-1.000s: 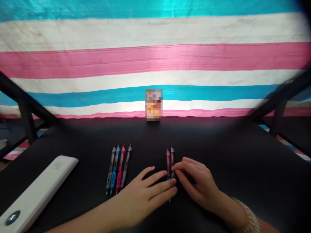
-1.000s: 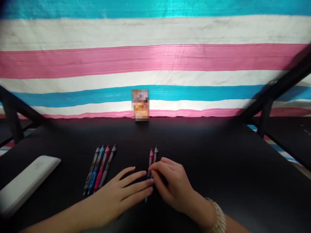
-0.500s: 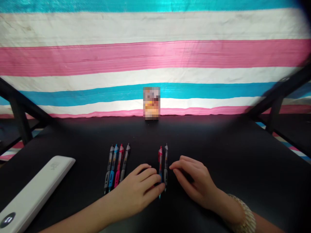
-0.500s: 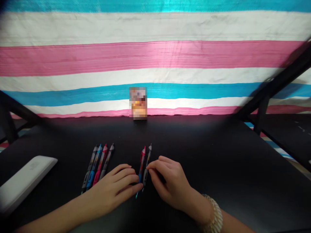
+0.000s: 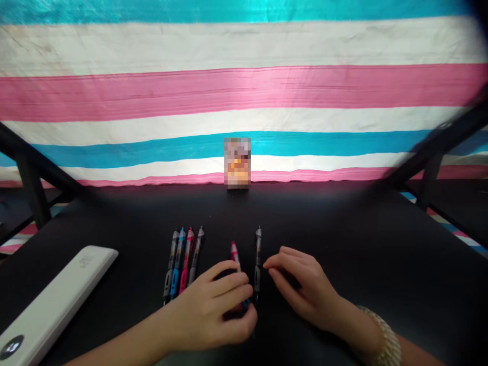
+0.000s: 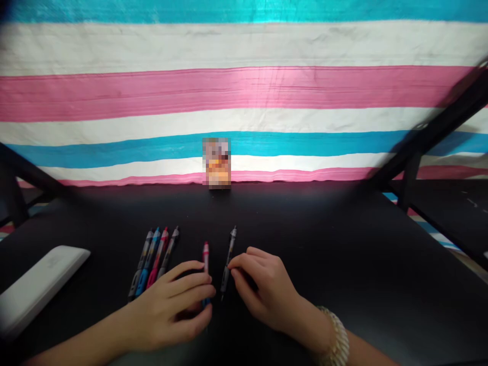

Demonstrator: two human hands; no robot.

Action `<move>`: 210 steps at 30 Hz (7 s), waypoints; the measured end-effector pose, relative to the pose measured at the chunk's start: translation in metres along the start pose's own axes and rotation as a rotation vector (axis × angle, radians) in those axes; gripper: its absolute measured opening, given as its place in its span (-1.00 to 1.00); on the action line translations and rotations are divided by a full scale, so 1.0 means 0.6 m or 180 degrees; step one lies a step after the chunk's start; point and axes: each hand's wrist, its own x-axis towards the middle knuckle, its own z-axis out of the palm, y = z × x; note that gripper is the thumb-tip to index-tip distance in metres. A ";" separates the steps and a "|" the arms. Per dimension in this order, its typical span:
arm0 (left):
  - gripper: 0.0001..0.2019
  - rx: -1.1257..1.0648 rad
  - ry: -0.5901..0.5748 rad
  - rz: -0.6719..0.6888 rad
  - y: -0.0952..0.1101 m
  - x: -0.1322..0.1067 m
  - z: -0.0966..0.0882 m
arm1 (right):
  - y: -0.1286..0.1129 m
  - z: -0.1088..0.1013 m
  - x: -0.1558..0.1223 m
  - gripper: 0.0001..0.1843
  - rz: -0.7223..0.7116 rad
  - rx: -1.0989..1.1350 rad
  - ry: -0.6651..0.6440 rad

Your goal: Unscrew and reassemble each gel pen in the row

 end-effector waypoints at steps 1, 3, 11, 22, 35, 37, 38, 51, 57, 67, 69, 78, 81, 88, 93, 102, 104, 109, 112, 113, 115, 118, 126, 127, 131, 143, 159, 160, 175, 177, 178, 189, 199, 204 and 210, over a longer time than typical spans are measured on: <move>-0.86 -0.0022 0.0154 -0.0084 0.003 0.001 -0.001 | -0.002 -0.002 0.001 -0.83 -0.0004 0.0022 -0.0069; -0.86 0.0021 0.0418 -0.0217 0.007 0.002 -0.005 | -0.008 -0.004 0.002 -0.84 -0.0067 0.0090 -0.0256; -0.78 0.0463 0.0266 0.0081 -0.002 -0.010 -0.018 | -0.018 0.014 0.000 -0.70 -0.0611 -0.0190 -0.0701; -0.64 0.0677 0.0197 -0.0429 -0.005 -0.019 -0.031 | -0.016 0.009 0.003 -0.67 -0.0426 -0.0283 -0.0336; -0.75 0.1228 -0.0190 -0.0664 -0.011 -0.020 -0.019 | -0.003 0.018 0.003 -0.58 -0.0425 -0.0433 -0.0125; -0.76 0.1214 -0.0219 -0.0678 -0.009 -0.021 -0.016 | -0.005 0.019 0.002 -0.59 -0.0434 -0.0460 -0.0100; -0.76 0.1192 -0.0246 -0.0688 -0.008 -0.022 -0.014 | -0.005 0.019 0.002 -0.60 -0.0464 -0.0483 -0.0077; -0.76 -0.0420 0.0393 -0.1703 -0.033 -0.036 -0.023 | 0.002 -0.008 0.005 -0.66 0.0328 0.0079 0.0070; -0.70 -0.0438 0.0806 -0.1259 -0.034 -0.041 -0.028 | 0.002 -0.005 0.002 -0.51 0.1016 0.0819 -0.0281; -0.79 -0.0458 0.0667 -0.1614 -0.029 -0.053 -0.022 | 0.000 -0.006 0.005 -0.85 0.1081 0.0769 0.0052; -0.79 -0.0498 0.0607 -0.1766 -0.028 -0.052 -0.023 | -0.002 -0.009 0.005 -0.77 0.1216 0.0982 -0.0087; -0.79 -0.0599 0.0699 -0.1902 -0.020 -0.056 -0.018 | 0.008 -0.004 0.005 -0.61 0.1456 0.0930 -0.0173; -0.79 -0.0615 0.0727 -0.1911 -0.020 -0.056 -0.018 | 0.011 -0.002 0.006 -0.66 0.1426 0.0916 -0.0170; -0.83 -0.0927 0.0696 -0.2137 -0.023 -0.044 -0.022 | 0.010 -0.001 0.004 -0.91 0.1459 0.0959 0.0103; -0.83 -0.1017 0.0741 -0.2260 -0.022 -0.042 -0.022 | 0.001 -0.011 0.009 -0.65 0.1470 0.1036 -0.0196; -0.83 -0.1154 0.0764 -0.2477 -0.022 -0.042 -0.023 | 0.002 -0.013 0.013 -0.76 0.1537 0.1164 -0.0148; -0.82 -0.1190 0.0781 -0.2480 -0.021 -0.042 -0.023 | 0.002 -0.013 0.013 -0.60 0.1582 0.1171 -0.0294; -0.83 -0.1244 0.0787 -0.2549 -0.019 -0.042 -0.023 | 0.004 -0.014 0.012 -0.75 0.1671 0.1232 -0.0224; -0.83 -0.1281 0.0765 -0.2632 -0.019 -0.042 -0.022 | 0.005 -0.014 0.012 -0.67 0.1666 0.1300 -0.0251; -0.83 -0.1292 0.0755 -0.2642 -0.020 -0.042 -0.022 | 0.005 -0.014 0.012 -0.60 0.1667 0.1316 -0.0295; -0.82 -0.1313 0.0747 -0.2636 -0.020 -0.042 -0.022 | 0.005 -0.013 0.014 -0.53 0.1684 0.1348 -0.0334; -0.82 -0.1319 0.0761 -0.2658 -0.020 -0.044 -0.022 | 0.004 -0.015 0.016 -0.67 0.1732 0.1419 -0.0291; -0.82 -0.1369 0.0750 -0.2687 -0.019 -0.045 -0.019 | 0.004 -0.013 0.017 -0.61 0.1817 0.1430 -0.0313; -0.82 -0.1367 0.0744 -0.2713 -0.020 -0.045 -0.020 | 0.004 -0.013 0.017 -0.67 0.1825 0.1456 -0.0270; -0.83 -0.1355 0.0703 -0.2762 -0.020 -0.045 -0.021 | 0.004 -0.013 0.017 -0.64 0.1834 0.1605 -0.0317; -0.84 -0.1326 0.0727 -0.2730 -0.020 -0.044 -0.020 | 0.008 -0.010 0.015 -0.61 0.2008 0.1997 -0.0378; -0.87 -0.1453 0.0767 -0.3078 -0.023 -0.036 -0.028 | 0.025 -0.010 0.003 -0.89 0.2183 0.3039 0.0739; -0.87 -0.1466 0.0787 -0.3100 -0.023 -0.036 -0.028 | 0.025 -0.010 0.004 -0.89 0.2184 0.3074 0.0817; -0.87 -0.1431 0.0841 -0.3274 -0.024 -0.038 -0.029 | 0.028 -0.014 0.005 -0.89 0.1959 0.3119 0.1485; -0.86 -0.1429 0.0812 -0.3337 -0.023 -0.039 -0.028 | 0.029 -0.013 0.004 -0.89 0.1936 0.3135 0.1496; -0.86 -0.1432 0.0809 -0.3353 -0.023 -0.039 -0.028 | 0.029 -0.012 0.004 -0.89 0.1927 0.3138 0.1495; -0.86 -0.1531 0.0832 -0.3384 -0.024 -0.038 -0.030 | 0.033 -0.011 0.002 -0.90 0.1854 0.3140 0.1432; -0.84 -0.1810 0.0694 -0.3374 -0.019 -0.024 -0.026 | 0.006 -0.007 0.001 -0.94 0.1055 0.1464 0.0549; -0.84 -0.1874 0.0652 -0.3279 -0.021 -0.020 -0.024 | 0.011 0.002 -0.007 -0.78 -0.0184 0.0362 0.0623; -0.84 -0.1981 0.0643 -0.3121 -0.017 -0.026 -0.024 | 0.012 -0.009 -0.003 -0.77 0.0036 0.0085 0.0344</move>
